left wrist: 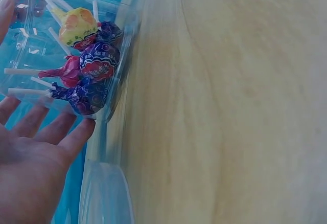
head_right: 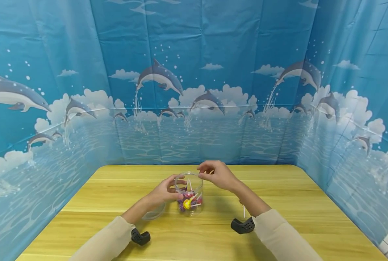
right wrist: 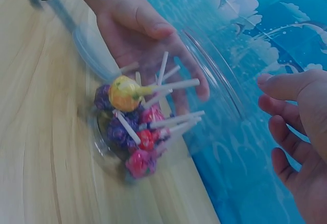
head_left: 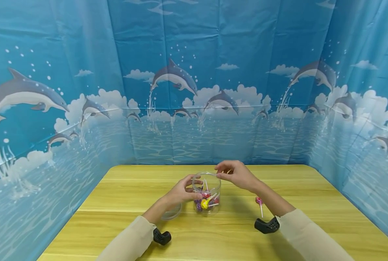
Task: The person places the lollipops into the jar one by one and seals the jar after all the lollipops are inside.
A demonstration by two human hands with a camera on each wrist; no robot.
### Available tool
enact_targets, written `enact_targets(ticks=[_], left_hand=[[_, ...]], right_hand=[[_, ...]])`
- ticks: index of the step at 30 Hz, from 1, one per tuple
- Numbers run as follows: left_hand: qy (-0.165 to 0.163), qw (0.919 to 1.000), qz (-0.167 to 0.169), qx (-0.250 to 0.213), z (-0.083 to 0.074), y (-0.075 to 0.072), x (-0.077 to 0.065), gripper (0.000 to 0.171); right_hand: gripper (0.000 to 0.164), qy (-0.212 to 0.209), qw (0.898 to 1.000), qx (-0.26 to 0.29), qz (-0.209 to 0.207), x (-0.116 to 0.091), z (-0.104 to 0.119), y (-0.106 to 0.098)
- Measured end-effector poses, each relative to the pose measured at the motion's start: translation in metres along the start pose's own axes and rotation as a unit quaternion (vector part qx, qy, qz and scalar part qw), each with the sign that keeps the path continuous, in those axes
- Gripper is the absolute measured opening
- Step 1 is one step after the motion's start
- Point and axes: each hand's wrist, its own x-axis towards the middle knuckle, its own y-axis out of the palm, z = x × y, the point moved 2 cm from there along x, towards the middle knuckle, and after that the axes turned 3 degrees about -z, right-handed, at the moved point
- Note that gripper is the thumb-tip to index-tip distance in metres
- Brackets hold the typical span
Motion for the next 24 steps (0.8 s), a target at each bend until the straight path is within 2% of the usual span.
enact_targets(ticks=[11, 18, 24], left_hand=[[0.008, 0.9999, -0.006, 0.008, -0.004, -0.002, -0.001, 0.072], [0.013, 0.9998, 0.004, 0.012, -0.001, -0.001, -0.001, 0.071], [0.011, 0.9999, 0.003, 0.0, 0.0, -0.001, -0.003, 0.072]], right_hand=[[0.019, 0.017, 0.999, -0.033, -0.005, -0.022, -0.009, -0.025], [0.021, 0.049, 0.998, -0.049, -0.005, -0.044, -0.02, -0.04], [0.021, 0.06, 0.997, -0.057, -0.003, -0.062, -0.026, -0.05]])
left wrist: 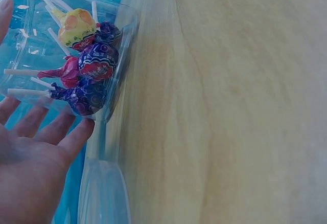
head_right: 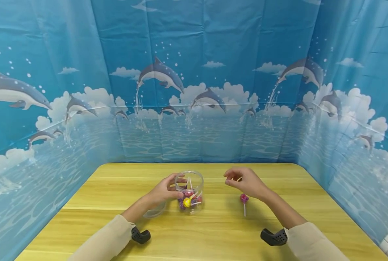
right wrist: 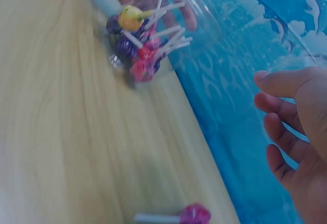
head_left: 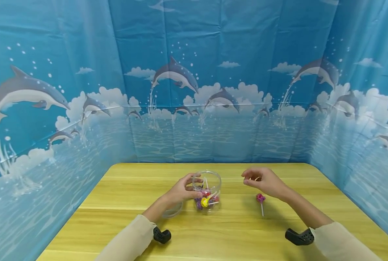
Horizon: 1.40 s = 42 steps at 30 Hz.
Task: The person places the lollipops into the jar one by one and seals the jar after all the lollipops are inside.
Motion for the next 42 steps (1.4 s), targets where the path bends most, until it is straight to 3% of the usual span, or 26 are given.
enact_targets(ticks=[14, 22, 25, 30, 34, 42], left_hand=[[0.0, 1.0, 0.005, -0.004, -0.002, 0.001, -0.002, 0.072], [-0.001, 1.0, 0.002, -0.001, -0.003, 0.003, -0.003, 0.071], [-0.004, 1.0, 0.0, -0.001, -0.003, 0.003, -0.003, 0.071], [-0.004, 1.0, -0.001, 0.008, -0.003, 0.003, -0.003, 0.07], [0.0, 0.9999, -0.001, 0.012, -0.001, 0.002, -0.002, 0.071], [0.002, 1.0, -0.004, 0.001, 0.001, 0.001, -0.002, 0.073]], right_hand=[[0.026, 0.029, 0.998, 0.037, 0.041, -0.047, -0.04, 0.0], [0.014, 0.054, 0.998, 0.0, 0.045, -0.068, -0.058, 0.008], [0.019, 0.071, 0.996, -0.032, 0.046, -0.073, -0.061, 0.011], [0.029, 0.084, 0.99, -0.107, 0.035, -0.074, -0.059, 0.013], [0.02, 0.091, 0.985, -0.145, 0.025, -0.072, -0.059, 0.012], [0.012, 0.109, 0.981, -0.161, 0.006, -0.071, -0.066, 0.009]])
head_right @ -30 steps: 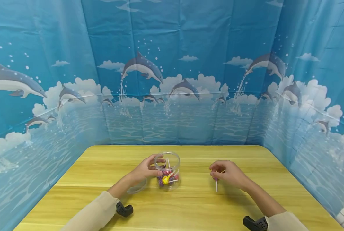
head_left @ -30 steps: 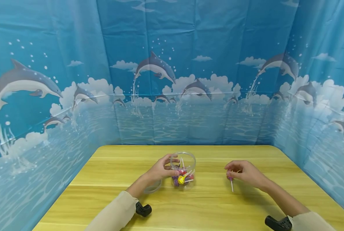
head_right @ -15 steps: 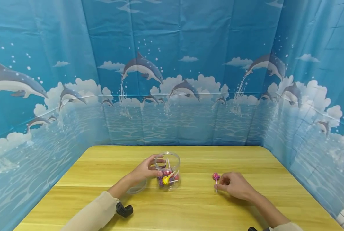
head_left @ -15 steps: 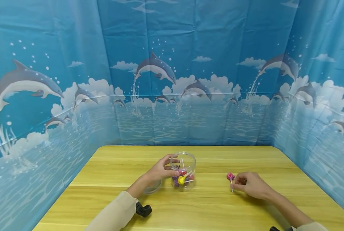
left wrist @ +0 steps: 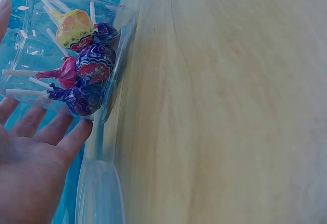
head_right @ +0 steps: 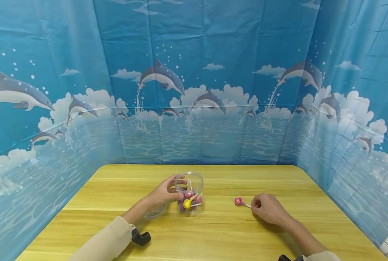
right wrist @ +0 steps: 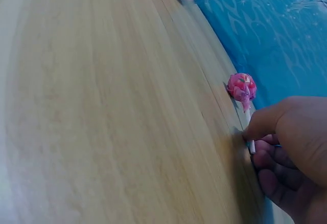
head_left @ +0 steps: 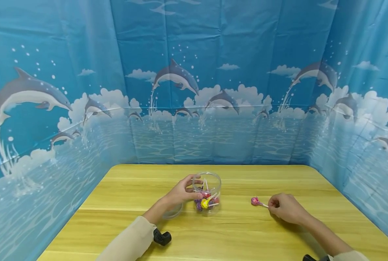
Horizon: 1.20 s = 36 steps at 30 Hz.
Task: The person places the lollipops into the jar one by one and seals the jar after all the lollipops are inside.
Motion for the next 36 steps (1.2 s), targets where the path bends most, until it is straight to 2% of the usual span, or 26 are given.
enact_targets(ticks=[7, 16, 22, 29, 36], left_hand=[[-0.002, 0.9999, -0.002, -0.012, 0.001, 0.001, 0.001, 0.074], [-0.004, 1.0, -0.001, -0.005, 0.001, 0.001, 0.0, 0.074], [-0.005, 1.0, -0.001, -0.003, 0.001, 0.001, 0.0, 0.07], [-0.002, 1.0, -0.002, -0.003, 0.001, 0.002, 0.001, 0.071], [-0.001, 1.0, -0.004, 0.002, 0.0, 0.001, 0.001, 0.071]], right_hand=[[0.009, -0.015, 1.0, 0.02, -0.001, -0.001, -0.008, -0.001], [0.008, 0.003, 0.995, 0.095, -0.024, 0.002, -0.013, -0.004], [0.014, 0.002, 0.992, 0.128, -0.013, 0.003, -0.013, -0.007], [0.016, 0.011, 0.984, 0.18, -0.005, 0.006, -0.006, -0.014], [0.016, -0.014, 0.982, 0.19, 0.003, 0.013, 0.006, -0.022]])
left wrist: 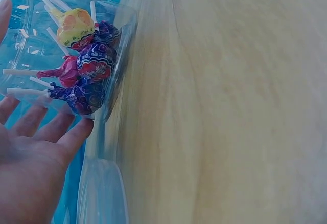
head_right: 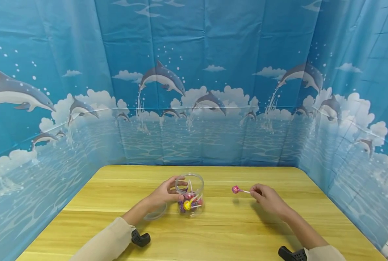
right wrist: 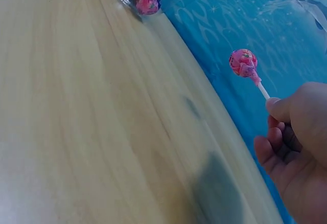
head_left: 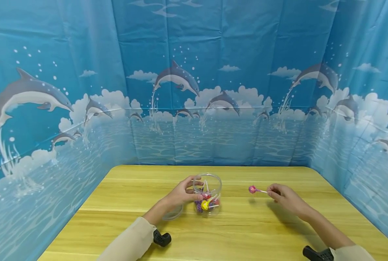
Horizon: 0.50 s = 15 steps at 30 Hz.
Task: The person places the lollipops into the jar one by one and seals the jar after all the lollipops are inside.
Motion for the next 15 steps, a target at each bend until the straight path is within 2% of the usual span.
enact_targets(ticks=[8, 15], left_hand=[[-0.005, 1.0, -0.001, -0.006, 0.0, 0.0, 0.0, 0.072], [-0.005, 1.0, 0.001, -0.002, -0.002, 0.001, -0.001, 0.07]], right_hand=[[0.015, -0.034, 0.999, -0.017, -0.003, 0.02, 0.028, -0.004], [0.016, -0.044, 0.999, -0.015, 0.024, 0.038, 0.058, 0.002]])
